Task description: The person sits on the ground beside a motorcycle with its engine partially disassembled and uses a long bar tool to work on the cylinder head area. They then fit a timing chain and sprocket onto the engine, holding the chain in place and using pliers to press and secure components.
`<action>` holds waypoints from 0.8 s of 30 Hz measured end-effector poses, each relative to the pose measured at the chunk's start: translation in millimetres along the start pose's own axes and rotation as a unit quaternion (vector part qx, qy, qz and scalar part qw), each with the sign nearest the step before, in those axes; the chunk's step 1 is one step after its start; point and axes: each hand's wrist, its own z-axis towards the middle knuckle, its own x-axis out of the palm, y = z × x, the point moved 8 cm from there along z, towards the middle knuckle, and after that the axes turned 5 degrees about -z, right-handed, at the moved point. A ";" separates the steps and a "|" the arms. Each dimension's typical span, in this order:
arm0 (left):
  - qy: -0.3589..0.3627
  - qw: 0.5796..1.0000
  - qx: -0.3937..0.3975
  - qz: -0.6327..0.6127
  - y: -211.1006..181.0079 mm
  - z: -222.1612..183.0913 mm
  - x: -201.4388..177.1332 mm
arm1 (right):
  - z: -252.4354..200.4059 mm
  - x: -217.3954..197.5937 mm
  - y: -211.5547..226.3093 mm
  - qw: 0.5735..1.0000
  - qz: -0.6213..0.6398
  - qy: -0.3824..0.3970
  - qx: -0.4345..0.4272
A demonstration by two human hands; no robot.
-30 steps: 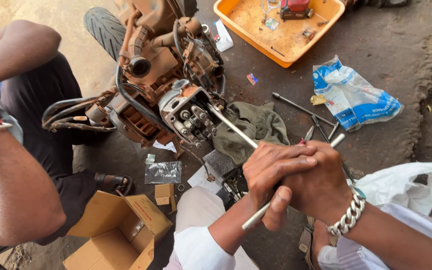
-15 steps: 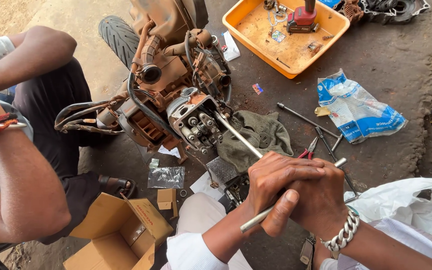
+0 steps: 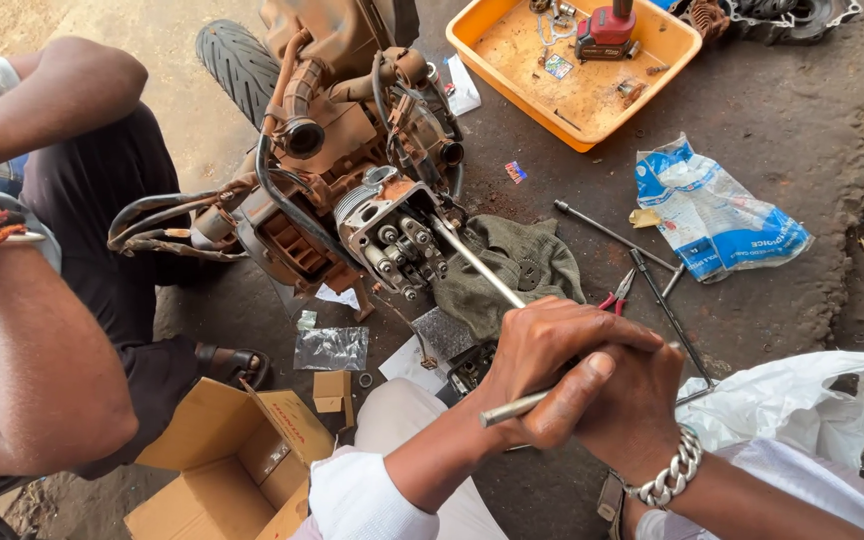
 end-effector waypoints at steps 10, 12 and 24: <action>0.042 0.999 -0.024 -0.016 4.3 -7.6 11.3 | -3.8 -1.2 -20.6 0.999 0.028 -0.004 -0.015; 0.009 0.993 0.048 0.104 -9.5 -15.0 10.0 | 1.5 -19.5 -13.5 0.998 0.038 0.040 -0.032; -0.260 0.917 -0.060 0.297 74.2 -134.5 -91.1 | -4.5 -28.2 -223.4 0.907 0.011 0.309 0.288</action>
